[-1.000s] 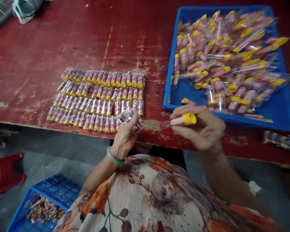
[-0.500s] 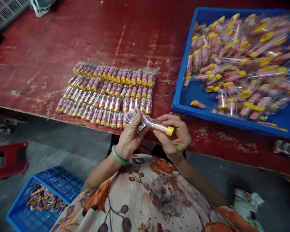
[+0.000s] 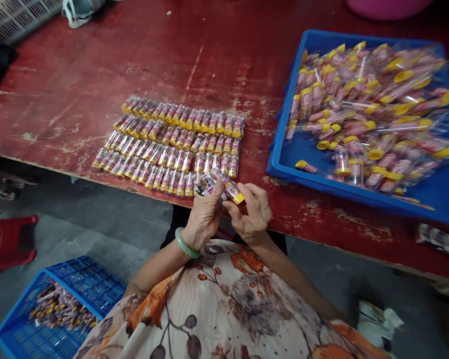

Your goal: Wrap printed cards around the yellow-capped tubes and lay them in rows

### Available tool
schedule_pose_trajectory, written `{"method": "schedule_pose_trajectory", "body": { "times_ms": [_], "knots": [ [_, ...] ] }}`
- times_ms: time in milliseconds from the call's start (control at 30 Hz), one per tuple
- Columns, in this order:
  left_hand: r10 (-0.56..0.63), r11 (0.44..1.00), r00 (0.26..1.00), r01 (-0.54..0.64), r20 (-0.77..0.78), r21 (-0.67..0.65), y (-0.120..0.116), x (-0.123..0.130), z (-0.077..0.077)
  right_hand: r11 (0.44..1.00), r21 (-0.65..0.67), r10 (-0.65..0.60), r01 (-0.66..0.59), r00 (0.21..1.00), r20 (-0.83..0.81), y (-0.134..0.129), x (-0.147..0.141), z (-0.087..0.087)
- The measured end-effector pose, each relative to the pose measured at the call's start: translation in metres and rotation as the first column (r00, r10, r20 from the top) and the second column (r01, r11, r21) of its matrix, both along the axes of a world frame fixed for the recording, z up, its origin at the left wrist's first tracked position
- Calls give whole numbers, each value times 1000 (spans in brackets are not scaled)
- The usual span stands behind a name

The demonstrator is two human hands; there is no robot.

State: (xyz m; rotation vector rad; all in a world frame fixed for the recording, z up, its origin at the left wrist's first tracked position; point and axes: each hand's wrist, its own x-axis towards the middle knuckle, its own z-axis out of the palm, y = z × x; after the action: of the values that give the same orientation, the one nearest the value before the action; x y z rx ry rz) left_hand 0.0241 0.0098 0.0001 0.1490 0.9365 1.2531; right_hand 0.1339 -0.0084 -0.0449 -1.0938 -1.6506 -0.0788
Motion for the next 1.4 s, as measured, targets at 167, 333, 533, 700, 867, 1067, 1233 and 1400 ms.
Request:
{"method": "schedule_pose_trajectory", "body": {
  "times_ms": [167,333,533,700,867,1067,1233,1400],
  "knots": [
    [-47,998,999,47,-11,39,-3,-8,4,921,-223,298,-319,947,-122,-12,14,24],
    [-67,990,998,69,-17,125,-13,-2,13,981,-106,145,-161,978,-149,-16,12,35],
    [-122,982,992,127,-43,137,-22,2,18,999,-28,41,-46,985,-166,-19,2,41],
    [-134,982,990,138,-42,127,-25,2,18,999,-35,-46,42,990,-131,-24,1,42],
    [-145,976,989,150,-41,156,-26,0,18,997,-51,-59,53,990,-127,-27,0,37],
    [-142,981,988,148,-57,121,-28,0,18,997,-36,-73,69,988,-135,-26,-4,40],
    [-147,984,988,152,-55,91,-29,1,17,997,-23,-82,80,988,-131,-26,-6,43],
    [-145,983,988,149,-46,104,-29,1,16,997,-7,-71,71,987,-144,-27,-6,42]
  ]
}}
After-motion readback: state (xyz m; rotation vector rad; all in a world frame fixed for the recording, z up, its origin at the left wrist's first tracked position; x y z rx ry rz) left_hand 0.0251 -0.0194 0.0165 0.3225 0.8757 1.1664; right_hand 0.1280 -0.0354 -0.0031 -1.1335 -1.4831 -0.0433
